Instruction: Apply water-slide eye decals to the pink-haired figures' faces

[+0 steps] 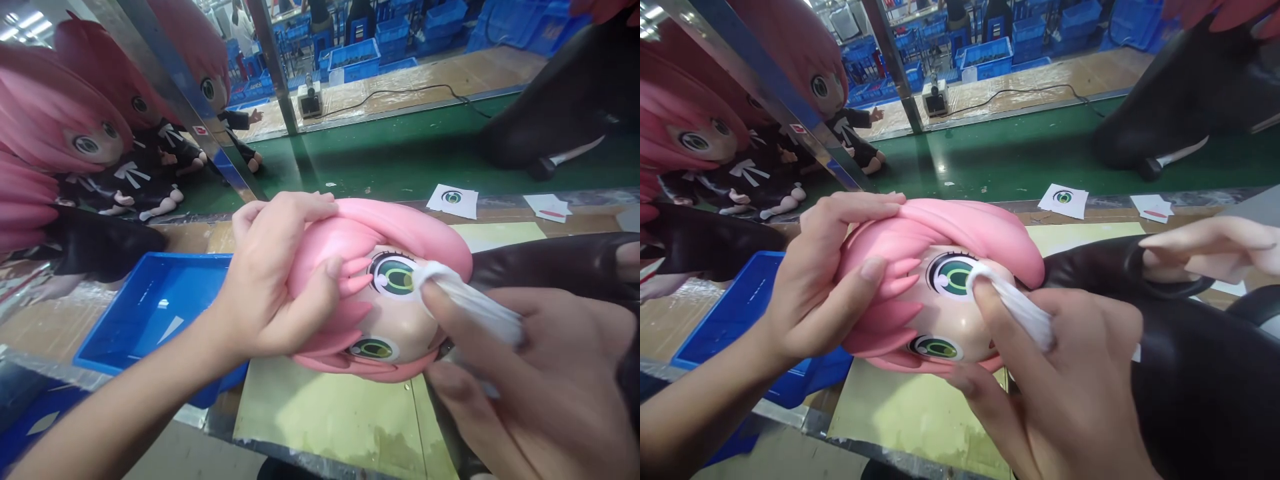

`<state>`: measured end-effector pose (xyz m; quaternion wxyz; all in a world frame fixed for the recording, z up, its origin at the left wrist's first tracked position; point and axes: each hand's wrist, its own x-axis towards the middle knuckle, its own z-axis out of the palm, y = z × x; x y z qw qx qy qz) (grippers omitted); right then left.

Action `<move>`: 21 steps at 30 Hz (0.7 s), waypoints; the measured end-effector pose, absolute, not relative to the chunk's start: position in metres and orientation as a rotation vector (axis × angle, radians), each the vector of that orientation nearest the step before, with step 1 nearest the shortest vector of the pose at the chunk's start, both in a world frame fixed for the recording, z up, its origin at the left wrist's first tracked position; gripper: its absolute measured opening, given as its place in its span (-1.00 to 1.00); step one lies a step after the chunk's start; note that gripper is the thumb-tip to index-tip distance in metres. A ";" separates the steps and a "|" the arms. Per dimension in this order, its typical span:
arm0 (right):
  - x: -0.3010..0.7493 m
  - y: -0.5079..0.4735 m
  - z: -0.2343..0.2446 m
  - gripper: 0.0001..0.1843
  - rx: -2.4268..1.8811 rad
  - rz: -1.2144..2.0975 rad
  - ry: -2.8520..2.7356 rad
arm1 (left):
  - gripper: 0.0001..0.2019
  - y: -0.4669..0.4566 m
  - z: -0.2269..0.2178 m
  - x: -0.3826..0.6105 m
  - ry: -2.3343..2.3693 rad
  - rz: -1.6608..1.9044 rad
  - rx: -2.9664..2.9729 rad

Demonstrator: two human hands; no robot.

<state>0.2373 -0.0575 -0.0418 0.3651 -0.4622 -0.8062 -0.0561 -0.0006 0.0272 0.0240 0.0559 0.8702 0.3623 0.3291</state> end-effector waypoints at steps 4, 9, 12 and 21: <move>0.231 -0.046 -0.048 -0.50 -1.254 -0.204 -2.114 | -0.69 0.027 0.025 0.001 1.124 0.976 2.652; 0.229 -0.051 -0.050 -0.59 -1.278 -0.295 -2.104 | -0.69 0.028 0.025 0.001 1.128 0.987 2.643; 0.226 -0.055 -0.048 -0.64 -1.272 -0.240 -2.048 | -0.70 0.027 0.024 0.000 1.139 0.985 2.659; 0.227 -0.052 -0.040 -0.69 -1.072 -0.216 -2.057 | -0.71 0.028 0.024 -0.003 1.117 0.978 2.710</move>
